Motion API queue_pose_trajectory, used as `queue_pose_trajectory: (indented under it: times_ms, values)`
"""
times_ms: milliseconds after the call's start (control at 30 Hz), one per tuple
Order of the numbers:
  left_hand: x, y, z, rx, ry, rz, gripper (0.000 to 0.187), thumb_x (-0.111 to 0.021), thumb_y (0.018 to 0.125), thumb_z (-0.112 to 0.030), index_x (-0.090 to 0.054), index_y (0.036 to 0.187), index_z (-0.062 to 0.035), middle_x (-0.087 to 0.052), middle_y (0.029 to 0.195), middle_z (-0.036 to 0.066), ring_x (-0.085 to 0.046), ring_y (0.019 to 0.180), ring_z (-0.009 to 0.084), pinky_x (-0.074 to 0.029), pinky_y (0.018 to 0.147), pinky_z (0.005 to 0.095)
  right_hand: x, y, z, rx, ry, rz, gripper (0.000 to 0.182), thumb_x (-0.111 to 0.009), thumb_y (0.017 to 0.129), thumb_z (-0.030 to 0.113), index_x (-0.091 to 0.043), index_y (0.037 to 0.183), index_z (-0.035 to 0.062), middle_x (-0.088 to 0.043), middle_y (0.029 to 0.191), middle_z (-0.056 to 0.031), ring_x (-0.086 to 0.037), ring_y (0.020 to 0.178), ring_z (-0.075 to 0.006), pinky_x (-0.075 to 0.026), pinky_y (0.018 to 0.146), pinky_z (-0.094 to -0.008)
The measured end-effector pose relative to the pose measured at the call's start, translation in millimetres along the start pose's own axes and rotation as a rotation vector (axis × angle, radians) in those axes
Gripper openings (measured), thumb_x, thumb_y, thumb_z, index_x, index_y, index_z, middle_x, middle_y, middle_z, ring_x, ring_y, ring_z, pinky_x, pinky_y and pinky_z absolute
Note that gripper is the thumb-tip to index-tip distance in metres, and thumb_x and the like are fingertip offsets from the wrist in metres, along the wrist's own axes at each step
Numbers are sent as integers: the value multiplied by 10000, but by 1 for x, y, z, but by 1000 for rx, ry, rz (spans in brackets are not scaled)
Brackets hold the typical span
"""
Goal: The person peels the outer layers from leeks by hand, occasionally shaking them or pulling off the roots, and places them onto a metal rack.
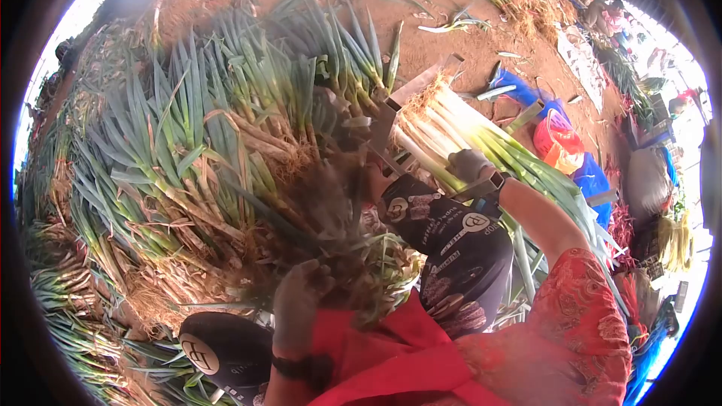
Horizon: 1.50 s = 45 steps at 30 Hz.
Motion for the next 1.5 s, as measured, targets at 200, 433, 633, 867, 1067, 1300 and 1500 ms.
queue_pose_trajectory:
  times_ms: [200, 433, 633, 867, 1067, 1300, 1500]
  values:
    - [3, 1, -1, -127, 119, -25, 228, -586, 980, -170, -603, 1126, 5, -625, 1053, 111, -628, 1013, 260, -541, 837, 388, 18, -14, -22, -141, 8, 23, 327, -566, 911, 390, -653, 980, 83, -696, 877, -174, -673, 825, -383, -508, 753, -510]
    - [-33, -33, -34, -469, 557, -52, 237, -531, 1006, -155, -591, 1143, 28, -630, 1084, 100, -608, 969, 170, -511, 848, 322, 124, -119, -28, -131, 528, -338, 214, -613, 921, 271, -627, 1005, 74, -672, 847, -129, -667, 776, -269, -508, 690, -393]
    - [-110, -123, -76, -1490, 1292, 54, 283, -576, 942, -122, -591, 1191, 11, -618, 1078, 171, -609, 1009, 332, -507, 880, 375, 181, -202, 122, 211, 488, -317, 158, -672, 879, 180, -661, 973, 54, -655, 786, -106, -643, 670, -235, -508, 639, -365]
    - [-97, -143, -79, -1662, 1653, 65, 389, -641, 897, -232, -580, 1210, -8, -642, 931, 100, -628, 804, 270, -492, 750, 388, 147, -228, 281, 615, 515, -162, 227, -691, 837, 175, -647, 1026, 58, -662, 810, -138, -667, 749, -332, -532, 661, -419]
    - [-35, -150, -99, -1611, 1500, -201, 324, -749, 803, -161, -593, 1060, -37, -627, 745, 67, -603, 638, 264, -459, 608, 373, 125, -220, 326, 629, 282, -226, 206, -681, 806, 174, -641, 972, 57, -638, 784, -111, -660, 706, -307, -524, 629, -395]
    - [26, -121, -111, -1009, 1414, -405, 102, -666, 890, -176, -619, 915, -90, -651, 788, 103, -650, 681, 278, -502, 616, 383, 121, -230, 385, 668, -106, -466, 109, -641, 815, 159, -597, 886, 89, -567, 697, -46, -629, 629, -229, -505, 564, -372]
    - [57, -124, -120, -808, 1427, -158, 165, -706, 854, -229, -690, 945, -92, -666, 824, 106, -658, 734, 306, -522, 660, 395, 100, -220, 401, 626, -188, -302, 167, -657, 840, 245, -608, 913, 103, -607, 754, -40, -650, 689, -222, -506, 590, -352]
Point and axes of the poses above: each hand's wrist, its own y-axis towards the middle knuckle, its own x-axis out of the back of the hand, z = x × y, the point moved 6 cm from there along y, towards the middle knuckle
